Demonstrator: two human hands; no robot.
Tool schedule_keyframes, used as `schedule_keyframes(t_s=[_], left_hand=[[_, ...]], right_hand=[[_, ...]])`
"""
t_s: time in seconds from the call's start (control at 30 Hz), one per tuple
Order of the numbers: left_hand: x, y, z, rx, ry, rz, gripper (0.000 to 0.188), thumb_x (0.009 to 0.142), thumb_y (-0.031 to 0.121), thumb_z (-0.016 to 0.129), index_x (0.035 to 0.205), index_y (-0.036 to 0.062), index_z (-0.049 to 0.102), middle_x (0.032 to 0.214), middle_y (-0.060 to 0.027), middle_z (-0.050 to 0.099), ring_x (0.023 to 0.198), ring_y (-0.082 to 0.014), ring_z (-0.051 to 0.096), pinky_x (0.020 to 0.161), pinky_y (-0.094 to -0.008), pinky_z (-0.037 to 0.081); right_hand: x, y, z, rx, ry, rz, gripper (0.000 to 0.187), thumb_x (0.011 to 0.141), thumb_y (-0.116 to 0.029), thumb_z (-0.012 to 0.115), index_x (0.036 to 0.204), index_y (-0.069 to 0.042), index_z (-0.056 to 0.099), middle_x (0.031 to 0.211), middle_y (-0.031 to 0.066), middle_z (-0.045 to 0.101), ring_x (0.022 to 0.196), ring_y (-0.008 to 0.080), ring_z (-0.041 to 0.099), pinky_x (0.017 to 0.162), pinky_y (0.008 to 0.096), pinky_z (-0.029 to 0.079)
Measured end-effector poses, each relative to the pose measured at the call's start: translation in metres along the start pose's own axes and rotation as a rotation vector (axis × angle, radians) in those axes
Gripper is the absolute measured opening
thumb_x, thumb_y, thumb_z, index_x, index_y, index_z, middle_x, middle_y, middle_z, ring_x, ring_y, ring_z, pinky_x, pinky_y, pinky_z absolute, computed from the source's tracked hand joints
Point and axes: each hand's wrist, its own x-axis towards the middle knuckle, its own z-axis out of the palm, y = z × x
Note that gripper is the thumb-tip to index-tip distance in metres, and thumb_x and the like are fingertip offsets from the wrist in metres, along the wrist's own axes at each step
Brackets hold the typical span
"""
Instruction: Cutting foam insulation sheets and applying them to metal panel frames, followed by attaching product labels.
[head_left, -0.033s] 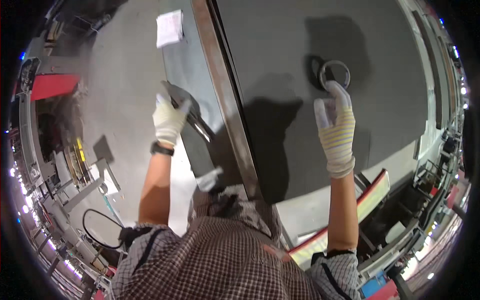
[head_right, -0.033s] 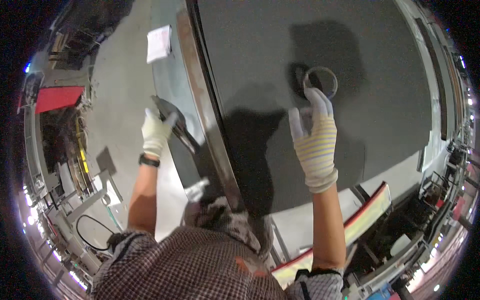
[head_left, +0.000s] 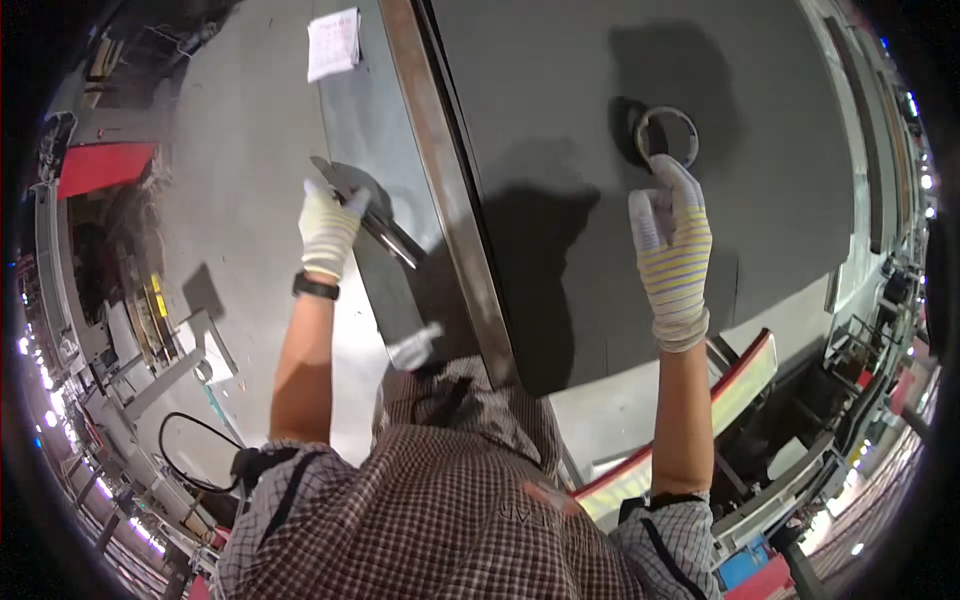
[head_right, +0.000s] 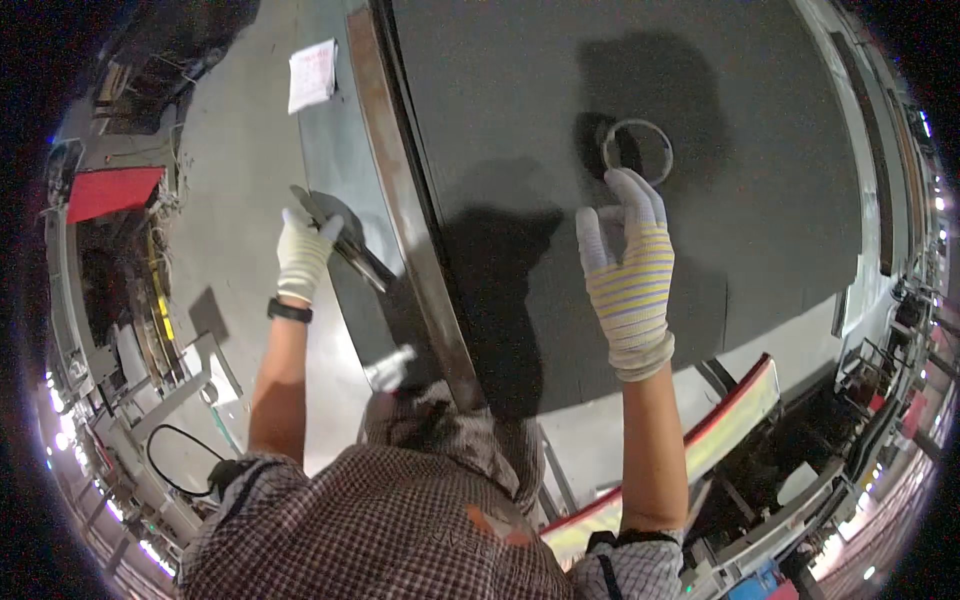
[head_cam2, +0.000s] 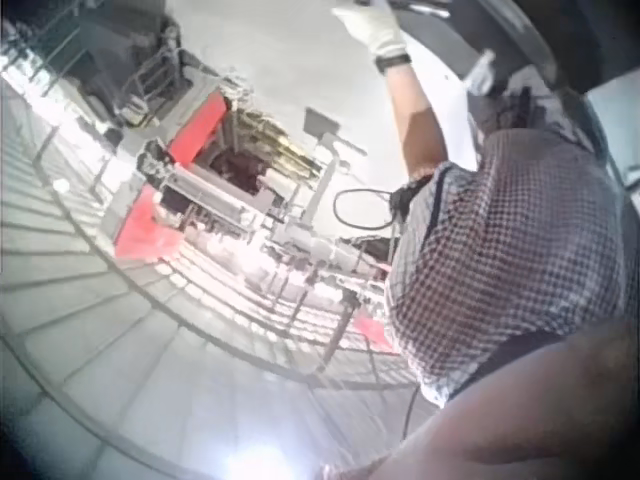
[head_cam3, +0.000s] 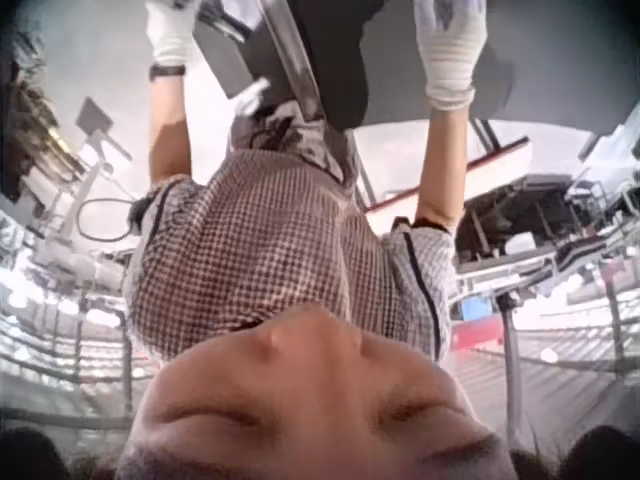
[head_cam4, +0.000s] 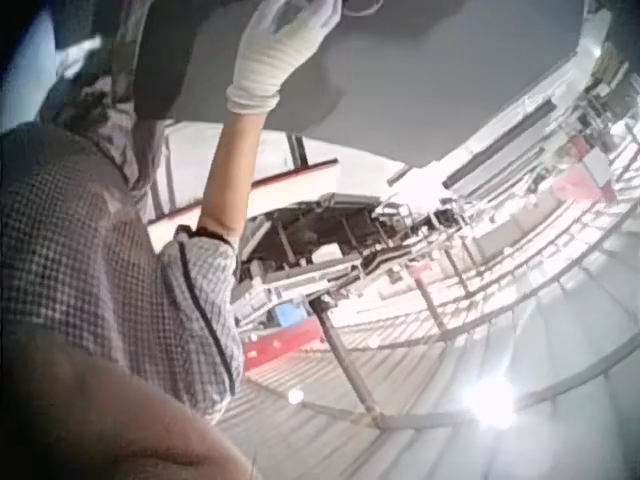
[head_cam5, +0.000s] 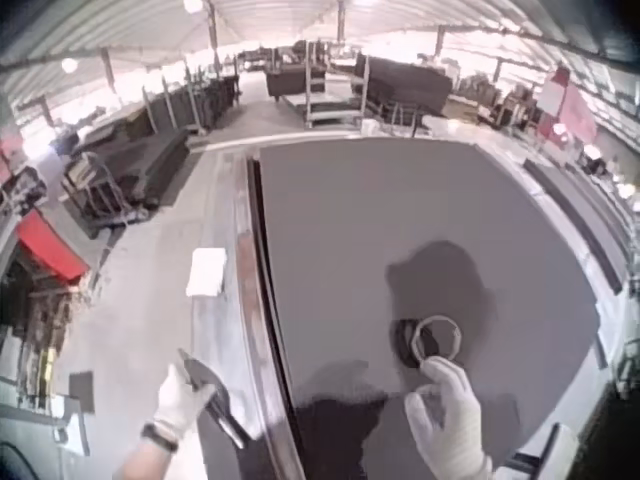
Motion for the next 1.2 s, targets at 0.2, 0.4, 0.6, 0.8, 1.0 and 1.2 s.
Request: schedule_keyframes(t_s=[0.2,0.4,0.6,0.8,1.0,1.2], left_hand=[[0.034,-0.045,0.008,-0.361,-0.033,-0.003,0.024,0.082,0.018,0.074,0.089,0.0013,0.058,0.074,-0.0036,0.062,0.065,-0.0142,0.058,0.060,-0.0297,0.050],[0.015,-0.012,-0.049,-0.774,-0.095,0.010,0.014,0.096,0.019,0.055,0.087,0.0084,0.057,0.064,0.0003,0.056,0.050,-0.0086,0.051,0.044,-0.0241,0.038],[-0.070,0.081,-0.070,-0.746,-0.228,0.151,0.007,0.092,0.011,0.062,0.093,0.0048,0.057,0.064,0.0021,0.054,0.054,-0.0048,0.051,0.052,-0.0210,0.042],[-0.066,0.057,-0.030,-0.579,-0.399,0.164,0.051,0.078,0.009,0.074,0.121,0.0016,0.049,0.082,-0.0046,0.063,0.076,-0.0155,0.063,0.068,-0.0283,0.050],[-0.036,0.051,0.033,-0.130,-0.462,0.256,0.083,0.067,0.018,0.080,0.135,-0.0023,0.036,0.082,-0.0164,0.065,0.071,-0.0287,0.065,0.069,-0.0361,0.053],[-0.007,0.099,0.045,0.097,-0.414,0.354,0.068,0.070,0.028,0.074,0.126,0.0034,0.046,0.093,-0.0226,0.066,0.088,-0.0411,0.063,0.077,-0.0468,0.051]], right_hand=[[-0.019,-0.009,0.024,0.196,0.022,0.024,0.028,0.085,-0.004,0.065,0.112,0.000,0.060,0.108,0.0111,0.060,0.085,0.0167,0.059,0.079,0.0287,0.048],[-0.052,-0.029,0.043,0.126,-0.185,-0.173,0.027,0.082,-0.009,0.067,0.107,-0.002,0.062,0.105,0.0160,0.063,0.096,0.0295,0.063,0.086,0.0367,0.049],[-0.115,-0.071,0.107,1.022,-0.471,0.462,0.050,0.087,-0.008,0.064,0.132,-0.001,0.044,0.124,0.0143,0.052,0.117,0.0185,0.047,0.100,0.0296,0.037],[-0.147,-0.025,0.086,0.787,-0.366,0.755,0.046,0.088,-0.004,0.061,0.132,-0.001,0.046,0.099,0.0011,0.056,0.087,0.0076,0.052,0.078,0.0220,0.045],[-0.185,0.018,0.029,0.581,-0.303,0.886,0.052,0.084,-0.004,0.065,0.132,0.001,0.047,0.101,0.0011,0.056,0.089,0.0090,0.051,0.081,0.0247,0.045],[-0.206,0.001,-0.007,0.579,-0.118,1.153,0.038,0.084,-0.004,0.063,0.121,0.000,0.053,0.089,-0.0010,0.056,0.070,0.0050,0.049,0.060,0.0204,0.042]])
